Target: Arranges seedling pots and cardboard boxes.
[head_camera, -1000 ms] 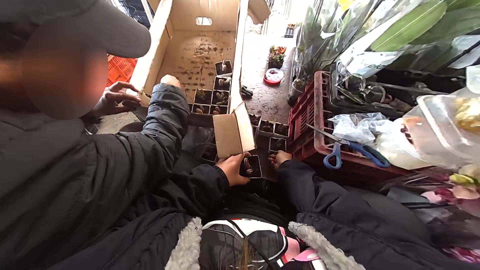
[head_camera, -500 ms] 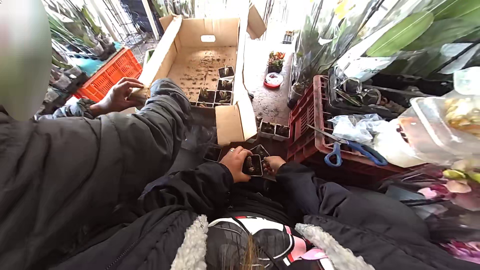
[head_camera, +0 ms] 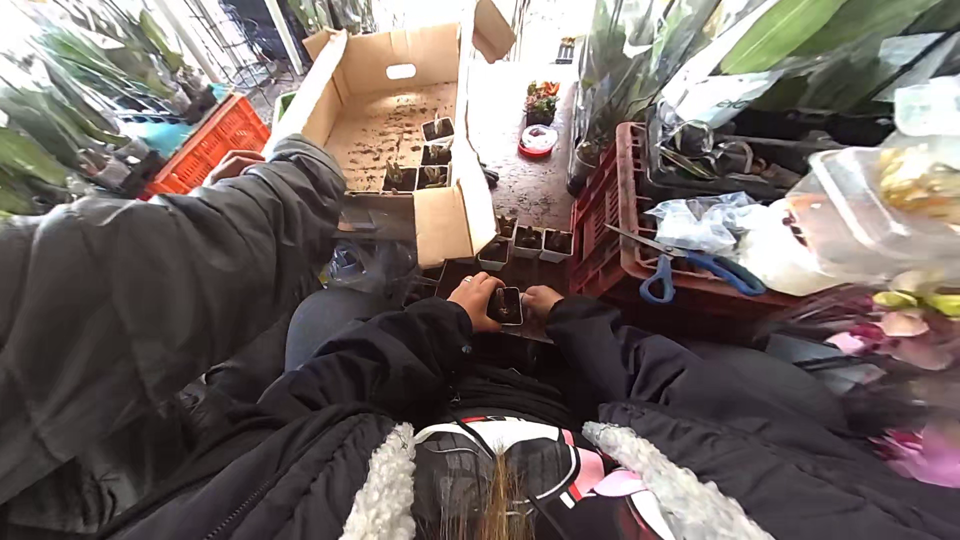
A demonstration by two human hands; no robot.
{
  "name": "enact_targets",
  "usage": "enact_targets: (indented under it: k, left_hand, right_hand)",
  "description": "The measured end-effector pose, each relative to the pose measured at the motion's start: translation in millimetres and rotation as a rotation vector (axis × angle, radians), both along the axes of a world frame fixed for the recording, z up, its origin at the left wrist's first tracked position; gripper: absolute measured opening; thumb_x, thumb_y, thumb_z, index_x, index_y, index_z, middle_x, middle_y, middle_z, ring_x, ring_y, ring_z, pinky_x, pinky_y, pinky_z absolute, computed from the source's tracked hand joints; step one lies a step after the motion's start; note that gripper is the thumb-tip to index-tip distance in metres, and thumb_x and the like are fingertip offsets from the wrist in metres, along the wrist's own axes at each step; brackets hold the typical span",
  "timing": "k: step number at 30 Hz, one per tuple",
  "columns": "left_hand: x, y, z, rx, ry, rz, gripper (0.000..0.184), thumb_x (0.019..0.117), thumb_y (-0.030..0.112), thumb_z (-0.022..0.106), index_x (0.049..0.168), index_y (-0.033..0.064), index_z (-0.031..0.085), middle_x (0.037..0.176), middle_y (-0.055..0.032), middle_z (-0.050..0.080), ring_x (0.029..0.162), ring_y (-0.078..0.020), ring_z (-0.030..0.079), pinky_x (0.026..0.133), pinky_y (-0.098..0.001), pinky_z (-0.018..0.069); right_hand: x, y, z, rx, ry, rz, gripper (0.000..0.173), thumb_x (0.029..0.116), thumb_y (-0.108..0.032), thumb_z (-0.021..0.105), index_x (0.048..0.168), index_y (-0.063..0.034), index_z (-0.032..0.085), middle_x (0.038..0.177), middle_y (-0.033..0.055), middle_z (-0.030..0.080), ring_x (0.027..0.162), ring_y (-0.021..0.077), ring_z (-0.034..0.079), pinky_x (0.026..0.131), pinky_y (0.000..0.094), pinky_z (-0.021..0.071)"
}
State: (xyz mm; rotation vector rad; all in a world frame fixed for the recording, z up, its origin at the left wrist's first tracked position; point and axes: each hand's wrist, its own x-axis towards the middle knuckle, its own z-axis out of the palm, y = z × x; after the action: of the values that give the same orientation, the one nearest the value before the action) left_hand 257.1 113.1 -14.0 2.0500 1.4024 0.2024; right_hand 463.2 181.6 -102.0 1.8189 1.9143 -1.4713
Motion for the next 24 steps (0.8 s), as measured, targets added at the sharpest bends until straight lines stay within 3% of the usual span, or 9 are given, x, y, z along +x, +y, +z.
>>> enact_targets:
  k: [2, 4, 6, 8, 9, 12, 15, 20, 24]
  left_hand:
    - [12, 10, -13, 0.037, 0.007, -0.113, 0.079, 0.0702, 0.025, 0.094, 0.139, 0.0049, 0.060, 0.137, -0.0200, 0.062, 0.131, -0.0391, 0.055, 0.113, -0.0556, 0.0412]
    - [23, 19, -27, 0.098, 0.008, -0.220, 0.078, 0.0683, 0.028, 0.094, 0.138, 0.0095, 0.063, 0.135, -0.0160, 0.065, 0.135, -0.0398, 0.052, 0.110, -0.0598, 0.0421]
    - [35, 27, -38, 0.101, 0.017, -0.286, 0.078, 0.0687, 0.031, 0.094, 0.139, 0.0148, 0.064, 0.138, -0.0117, 0.065, 0.141, -0.0387, 0.047, 0.112, -0.0627, 0.0389]
    - [43, 33, -45, 0.094, 0.032, -0.327, 0.077, 0.0685, 0.032, 0.094, 0.139, 0.0180, 0.064, 0.139, -0.0089, 0.065, 0.144, -0.0360, 0.044, 0.116, -0.0627, 0.0332]
    - [46, 36, -48, 0.092, 0.040, -0.343, 0.077, 0.0681, 0.032, 0.094, 0.139, 0.0189, 0.065, 0.139, -0.0079, 0.065, 0.145, -0.0347, 0.043, 0.118, -0.0626, 0.0306]
    - [52, 41, -58, 0.073, 0.082, -0.378, 0.078, 0.0705, 0.039, 0.092, 0.141, 0.0196, 0.063, 0.140, -0.0058, 0.065, 0.148, -0.0322, 0.041, 0.121, -0.0613, 0.0256]
    - [56, 45, -63, 0.038, 0.142, -0.384, 0.078, 0.0721, 0.041, 0.090, 0.142, 0.0186, 0.063, 0.143, -0.0046, 0.063, 0.150, -0.0303, 0.038, 0.123, -0.0602, 0.0208]
    - [62, 44, -71, -0.014, 0.227, -0.411, 0.071, 0.0752, 0.035, 0.089, 0.138, 0.0152, 0.064, 0.144, -0.0029, 0.062, 0.153, -0.0292, 0.034, 0.125, -0.0627, 0.0113]
    - [63, 44, -74, -0.035, 0.247, -0.416, 0.071, 0.0761, 0.030, 0.090, 0.140, 0.0155, 0.063, 0.147, -0.0033, 0.061, 0.154, -0.0307, 0.031, 0.125, -0.0636, 0.0076]
  right_hand:
    - [17, 10, 19, 0.105, -0.095, 0.020, 0.046, 0.1115, -0.027, 0.041, 0.119, 0.0121, 0.063, 0.114, 0.0337, 0.066, 0.108, 0.0468, 0.066, 0.098, 0.0634, 0.0479]
    - [32, 10, 49, 0.173, -0.122, -0.014, 0.041, 0.1107, -0.023, 0.042, 0.124, 0.0094, 0.063, 0.122, 0.0335, 0.064, 0.119, 0.0474, 0.062, 0.103, 0.0646, 0.0440]
    - [44, 1, 73, 0.188, -0.096, -0.034, 0.033, 0.1042, -0.012, 0.048, 0.129, 0.0046, 0.062, 0.121, 0.0304, 0.066, 0.116, 0.0452, 0.063, 0.100, 0.0647, 0.0468]
    - [49, -15, 88, 0.156, -0.059, -0.002, 0.040, 0.0978, -0.008, 0.056, 0.136, 0.0007, 0.057, 0.116, 0.0273, 0.067, 0.106, 0.0422, 0.067, 0.092, 0.0620, 0.0517]
    - [49, -23, 92, 0.134, -0.048, 0.036, 0.047, 0.0958, -0.007, 0.062, 0.141, 0.0000, 0.053, 0.121, 0.0279, 0.066, 0.110, 0.0427, 0.066, 0.094, 0.0618, 0.0515]
    - [40, -45, 83, 0.098, -0.113, 0.138, 0.078, 0.0826, -0.013, 0.082, 0.150, -0.0024, 0.043, 0.139, 0.0308, 0.053, 0.123, 0.0455, 0.058, 0.101, 0.0618, 0.0484]
    - [24, -52, 69, 0.079, -0.186, 0.107, 0.099, 0.0747, -0.022, 0.091, 0.155, -0.0046, 0.035, 0.148, 0.0291, 0.045, 0.127, 0.0441, 0.056, 0.102, 0.0595, 0.0494]
    - [16, -49, 36, 0.107, -0.142, 0.082, 0.103, 0.0702, -0.018, 0.094, 0.153, -0.0022, 0.035, 0.146, 0.0296, 0.045, 0.128, 0.0433, 0.055, 0.103, 0.0579, 0.0490]
    - [16, -43, 25, 0.092, -0.099, 0.084, 0.099, 0.0720, -0.016, 0.092, 0.153, -0.0010, 0.036, 0.144, 0.0297, 0.048, 0.130, 0.0430, 0.054, 0.107, 0.0569, 0.0463]
